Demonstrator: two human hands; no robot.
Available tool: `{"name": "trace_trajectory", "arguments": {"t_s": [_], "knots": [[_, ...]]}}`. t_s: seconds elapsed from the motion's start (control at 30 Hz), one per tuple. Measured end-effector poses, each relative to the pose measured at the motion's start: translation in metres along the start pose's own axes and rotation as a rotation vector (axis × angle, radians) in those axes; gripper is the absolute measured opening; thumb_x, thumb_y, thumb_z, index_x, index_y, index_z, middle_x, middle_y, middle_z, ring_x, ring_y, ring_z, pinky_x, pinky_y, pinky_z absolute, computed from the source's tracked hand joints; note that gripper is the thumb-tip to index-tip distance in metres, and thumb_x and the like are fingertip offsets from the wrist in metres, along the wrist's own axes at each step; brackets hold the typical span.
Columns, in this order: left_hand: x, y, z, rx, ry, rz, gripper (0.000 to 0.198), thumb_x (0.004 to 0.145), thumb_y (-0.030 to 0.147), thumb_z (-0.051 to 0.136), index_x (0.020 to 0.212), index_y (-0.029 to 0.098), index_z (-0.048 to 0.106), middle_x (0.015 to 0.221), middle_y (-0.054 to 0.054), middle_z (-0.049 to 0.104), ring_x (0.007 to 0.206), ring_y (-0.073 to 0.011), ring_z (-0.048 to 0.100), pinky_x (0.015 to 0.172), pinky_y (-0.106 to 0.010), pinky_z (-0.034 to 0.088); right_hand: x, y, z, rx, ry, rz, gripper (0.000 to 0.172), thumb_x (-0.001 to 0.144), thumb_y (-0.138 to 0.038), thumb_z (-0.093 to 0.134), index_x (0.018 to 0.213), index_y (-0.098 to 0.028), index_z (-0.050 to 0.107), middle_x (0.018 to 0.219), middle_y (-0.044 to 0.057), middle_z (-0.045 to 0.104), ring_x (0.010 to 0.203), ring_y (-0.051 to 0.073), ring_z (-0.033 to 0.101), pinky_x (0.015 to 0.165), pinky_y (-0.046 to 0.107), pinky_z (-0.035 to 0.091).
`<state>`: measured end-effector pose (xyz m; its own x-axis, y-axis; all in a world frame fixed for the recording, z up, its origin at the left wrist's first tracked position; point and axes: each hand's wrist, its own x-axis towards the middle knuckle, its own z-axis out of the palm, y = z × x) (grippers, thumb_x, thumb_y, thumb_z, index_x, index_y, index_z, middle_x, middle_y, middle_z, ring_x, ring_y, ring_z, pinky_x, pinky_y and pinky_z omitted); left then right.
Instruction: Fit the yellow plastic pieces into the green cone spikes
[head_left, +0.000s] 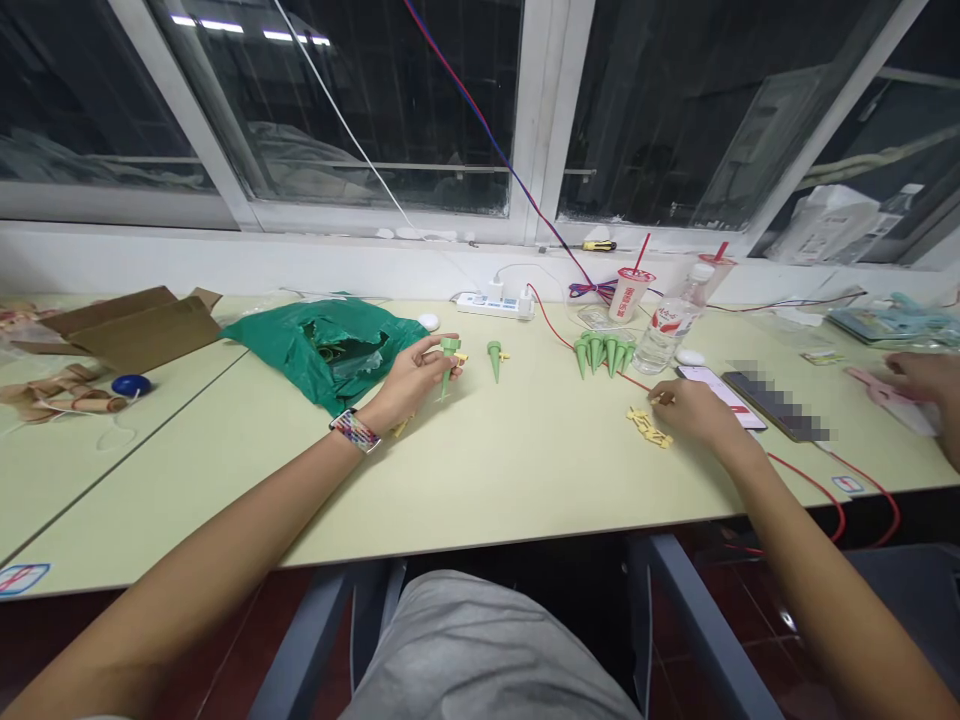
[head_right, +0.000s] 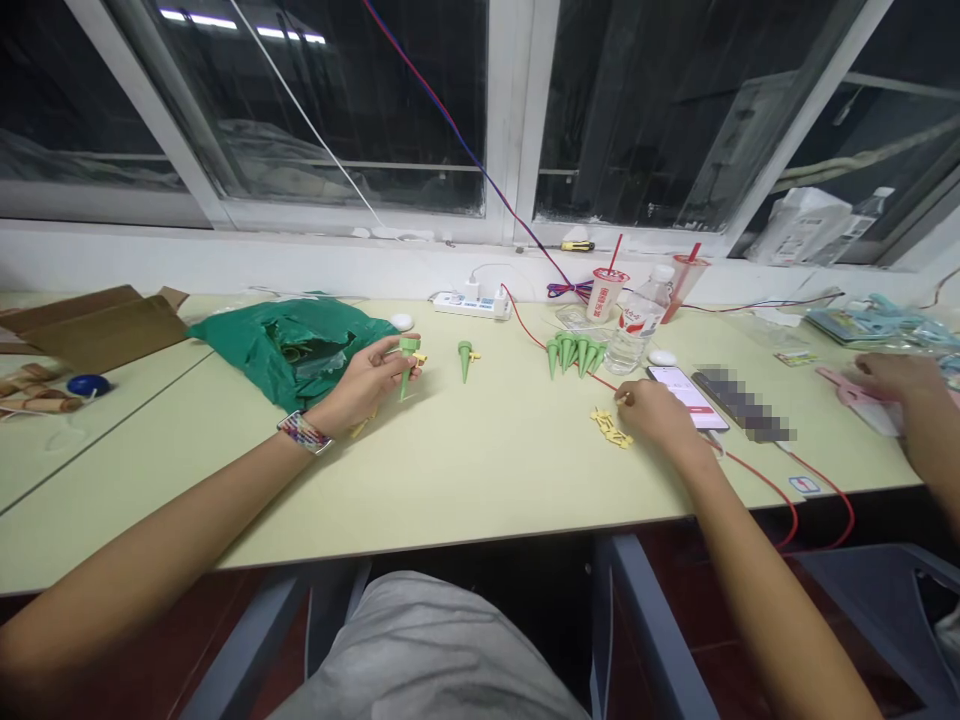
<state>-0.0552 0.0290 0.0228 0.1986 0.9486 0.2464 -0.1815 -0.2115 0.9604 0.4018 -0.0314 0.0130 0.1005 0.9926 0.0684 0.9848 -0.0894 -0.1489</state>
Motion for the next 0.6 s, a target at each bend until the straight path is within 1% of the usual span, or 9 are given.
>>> {"name": "trace_trajectory", "arguments": {"t_s": [0.13,0.2,0.23,0.3,0.33,0.4,0.47,0.53,0.6], "knots": [[-0.001,-0.001,-0.001,0.013,0.001,-0.019,0.063,0.074,0.032,0.092,0.131,0.019,0.068,0.083,-0.001,0.070,0.078,-0.0160,0.069,0.083,-0.032,0.055,0.003,-0.009,-0.002,0.013,0.079,0.018,0.021,0.080,-0.019,0.061,0.095,-0.020,0.075,0.097,0.010,0.077,0.086,0.024,0.068,0.066,0.029,0.040],[-0.001,-0.002,-0.001,0.008,-0.006,-0.019,0.061,0.073,0.032,0.093,0.128,0.019,0.069,0.086,-0.002,0.071,0.080,-0.0164,0.070,0.084,-0.032,0.055,0.005,-0.023,-0.007,0.085,0.162,-0.010,0.018,0.079,-0.022,0.063,0.094,-0.021,0.071,0.093,0.008,0.076,0.081,0.023,0.067,0.064,0.029,0.040],[0.000,-0.003,-0.001,0.006,-0.010,-0.019,0.057,0.073,0.032,0.093,0.124,0.019,0.070,0.087,-0.002,0.071,0.082,-0.0168,0.070,0.084,-0.032,0.055,0.006,-0.033,-0.010,0.155,0.206,-0.057,0.018,0.078,-0.023,0.063,0.094,-0.021,0.070,0.090,0.007,0.075,0.078,0.022,0.066,0.065,0.030,0.041],[-0.001,-0.004,-0.001,0.007,-0.017,-0.020,0.050,0.074,0.033,0.093,0.117,0.018,0.072,0.090,-0.004,0.073,0.084,-0.0178,0.071,0.085,-0.033,0.056,0.009,-0.062,-0.014,0.356,0.269,-0.201,0.013,0.078,-0.023,0.063,0.091,-0.021,0.067,0.087,0.005,0.074,0.074,0.019,0.066,0.069,0.030,0.046],[-0.001,-0.004,-0.001,0.011,-0.020,-0.023,0.048,0.074,0.033,0.092,0.115,0.018,0.073,0.091,-0.005,0.073,0.085,-0.0183,0.071,0.085,-0.033,0.056,0.010,-0.080,-0.015,0.477,0.277,-0.285,0.011,0.078,-0.025,0.065,0.089,-0.021,0.066,0.088,0.004,0.073,0.073,0.019,0.067,0.070,0.030,0.048],[-0.003,-0.004,0.000,0.021,-0.031,-0.034,0.045,0.075,0.033,0.092,0.112,0.017,0.073,0.094,-0.006,0.075,0.085,-0.0185,0.071,0.084,-0.033,0.056,0.013,-0.121,-0.015,0.750,0.219,-0.438,0.013,0.079,-0.031,0.069,0.086,-0.021,0.065,0.091,0.005,0.073,0.074,0.018,0.068,0.070,0.031,0.053],[-0.006,-0.002,0.002,0.019,-0.049,-0.043,0.044,0.075,0.033,0.092,0.111,0.017,0.072,0.094,-0.007,0.075,0.083,-0.0177,0.070,0.083,-0.032,0.056,0.014,-0.163,-0.012,0.965,0.123,-0.541,0.019,0.081,-0.037,0.073,0.085,-0.021,0.065,0.092,0.005,0.073,0.076,0.019,0.069,0.067,0.030,0.056],[-0.009,0.000,0.004,0.012,-0.073,-0.046,0.043,0.075,0.033,0.091,0.110,0.017,0.071,0.094,-0.007,0.075,0.080,-0.0166,0.069,0.081,-0.032,0.055,0.015,-0.198,-0.006,1.082,0.075,-0.608,0.022,0.081,-0.040,0.075,0.085,-0.021,0.065,0.088,0.003,0.070,0.073,0.017,0.068,0.060,0.028,0.056],[-0.011,0.002,0.005,0.005,-0.097,-0.042,0.042,0.077,0.033,0.090,0.111,0.017,0.071,0.094,-0.006,0.075,0.079,-0.0161,0.069,0.080,-0.032,0.055,0.016,-0.223,0.001,1.161,0.035,-0.641,0.021,0.082,-0.039,0.076,0.086,-0.022,0.064,0.086,0.002,0.068,0.070,0.017,0.068,0.056,0.028,0.057]]}}
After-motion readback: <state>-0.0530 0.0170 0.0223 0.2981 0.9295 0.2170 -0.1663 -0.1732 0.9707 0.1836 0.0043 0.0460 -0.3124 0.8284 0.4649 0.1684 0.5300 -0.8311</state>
